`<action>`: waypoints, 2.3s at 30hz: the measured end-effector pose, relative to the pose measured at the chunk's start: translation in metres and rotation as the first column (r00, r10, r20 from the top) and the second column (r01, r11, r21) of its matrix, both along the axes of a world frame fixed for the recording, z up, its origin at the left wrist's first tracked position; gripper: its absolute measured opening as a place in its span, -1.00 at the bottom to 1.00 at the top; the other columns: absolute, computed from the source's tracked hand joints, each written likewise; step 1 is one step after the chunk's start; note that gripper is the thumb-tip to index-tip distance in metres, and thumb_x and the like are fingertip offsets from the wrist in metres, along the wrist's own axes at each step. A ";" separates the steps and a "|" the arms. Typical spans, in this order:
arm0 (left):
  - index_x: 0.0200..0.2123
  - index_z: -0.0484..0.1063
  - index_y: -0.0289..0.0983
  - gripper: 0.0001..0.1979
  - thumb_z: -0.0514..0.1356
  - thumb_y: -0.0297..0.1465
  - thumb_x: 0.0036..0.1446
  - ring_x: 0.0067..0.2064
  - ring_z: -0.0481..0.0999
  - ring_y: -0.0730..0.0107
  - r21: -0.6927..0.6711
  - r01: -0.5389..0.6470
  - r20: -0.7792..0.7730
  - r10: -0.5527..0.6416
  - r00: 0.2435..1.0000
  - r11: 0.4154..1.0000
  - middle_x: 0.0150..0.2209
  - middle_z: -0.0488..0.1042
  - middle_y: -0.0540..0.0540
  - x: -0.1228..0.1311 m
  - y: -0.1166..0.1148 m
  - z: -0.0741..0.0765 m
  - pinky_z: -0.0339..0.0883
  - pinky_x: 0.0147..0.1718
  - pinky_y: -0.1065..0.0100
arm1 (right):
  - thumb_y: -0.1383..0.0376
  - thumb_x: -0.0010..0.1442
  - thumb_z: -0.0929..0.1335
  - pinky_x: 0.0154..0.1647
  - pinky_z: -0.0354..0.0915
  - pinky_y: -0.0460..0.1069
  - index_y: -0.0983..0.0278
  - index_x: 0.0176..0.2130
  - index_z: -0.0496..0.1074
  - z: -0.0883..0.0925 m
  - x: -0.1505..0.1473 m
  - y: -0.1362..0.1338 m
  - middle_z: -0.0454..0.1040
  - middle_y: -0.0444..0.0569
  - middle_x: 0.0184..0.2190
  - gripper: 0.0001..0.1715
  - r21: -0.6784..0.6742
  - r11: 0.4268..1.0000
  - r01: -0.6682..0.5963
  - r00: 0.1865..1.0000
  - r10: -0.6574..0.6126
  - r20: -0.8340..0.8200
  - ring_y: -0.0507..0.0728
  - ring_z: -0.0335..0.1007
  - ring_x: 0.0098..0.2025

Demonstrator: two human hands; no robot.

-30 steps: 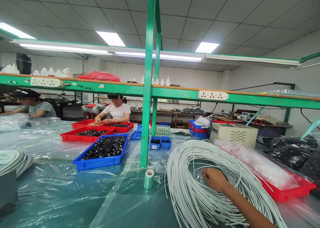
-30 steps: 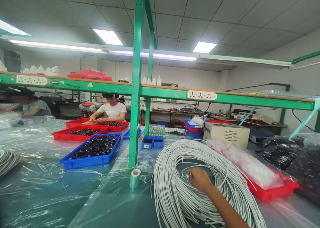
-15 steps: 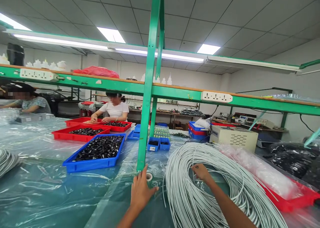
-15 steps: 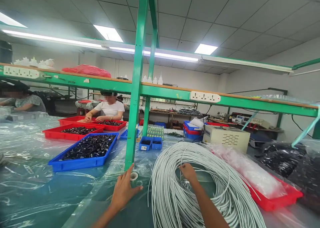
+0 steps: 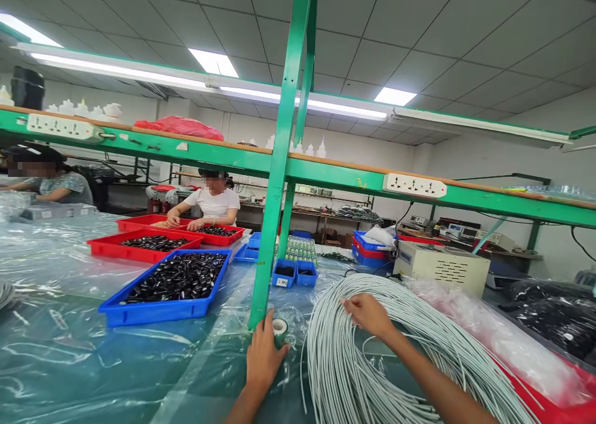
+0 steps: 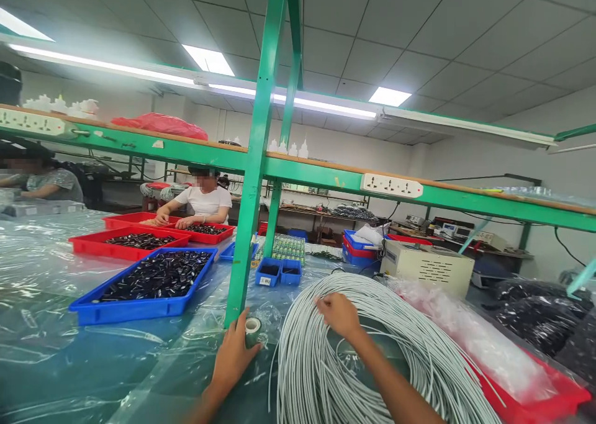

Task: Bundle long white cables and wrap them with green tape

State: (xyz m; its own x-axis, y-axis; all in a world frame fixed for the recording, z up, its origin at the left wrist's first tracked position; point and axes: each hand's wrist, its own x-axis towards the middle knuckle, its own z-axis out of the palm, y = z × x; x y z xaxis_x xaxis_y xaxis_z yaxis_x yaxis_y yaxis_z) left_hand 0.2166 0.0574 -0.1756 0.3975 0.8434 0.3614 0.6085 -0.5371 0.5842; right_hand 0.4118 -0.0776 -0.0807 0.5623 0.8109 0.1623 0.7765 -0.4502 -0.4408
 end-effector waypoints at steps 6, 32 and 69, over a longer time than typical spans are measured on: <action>0.21 -0.27 -0.23 -0.22 0.12 -0.44 0.00 0.09 0.26 0.12 0.018 0.011 0.129 -0.013 0.992 1.000 0.10 0.17 -0.21 -0.001 0.003 -0.015 0.22 -0.11 0.29 | 0.41 0.06 0.36 0.02 0.15 0.18 0.29 0.11 0.17 -0.003 0.053 -0.005 0.27 0.08 0.03 -0.38 -0.071 0.991 0.115 0.901 -0.074 0.428 0.22 0.19 0.05; 0.16 0.02 -0.30 -0.34 0.13 -0.50 -0.05 0.11 0.19 0.18 -0.100 0.032 0.099 -0.022 0.995 0.995 0.14 0.22 -0.11 0.002 0.010 -0.026 0.07 0.01 0.31 | 0.26 0.18 0.32 0.10 0.05 0.30 0.27 0.08 0.20 0.014 0.125 0.087 0.14 0.06 0.13 -0.51 -0.514 0.858 0.020 0.841 0.264 0.473 0.27 0.08 0.13; 0.06 0.12 -0.28 -0.46 0.14 -0.48 -0.04 0.01 0.27 0.21 -0.083 0.025 0.114 -0.016 0.993 0.996 0.00 0.34 -0.11 0.002 0.009 -0.025 0.08 -0.03 0.32 | 0.50 -0.34 0.30 0.19 -0.20 0.26 0.28 0.25 -0.12 -0.033 0.118 0.021 -0.09 0.14 0.25 0.16 -0.293 0.952 -0.092 0.689 0.273 0.671 0.30 -0.21 0.26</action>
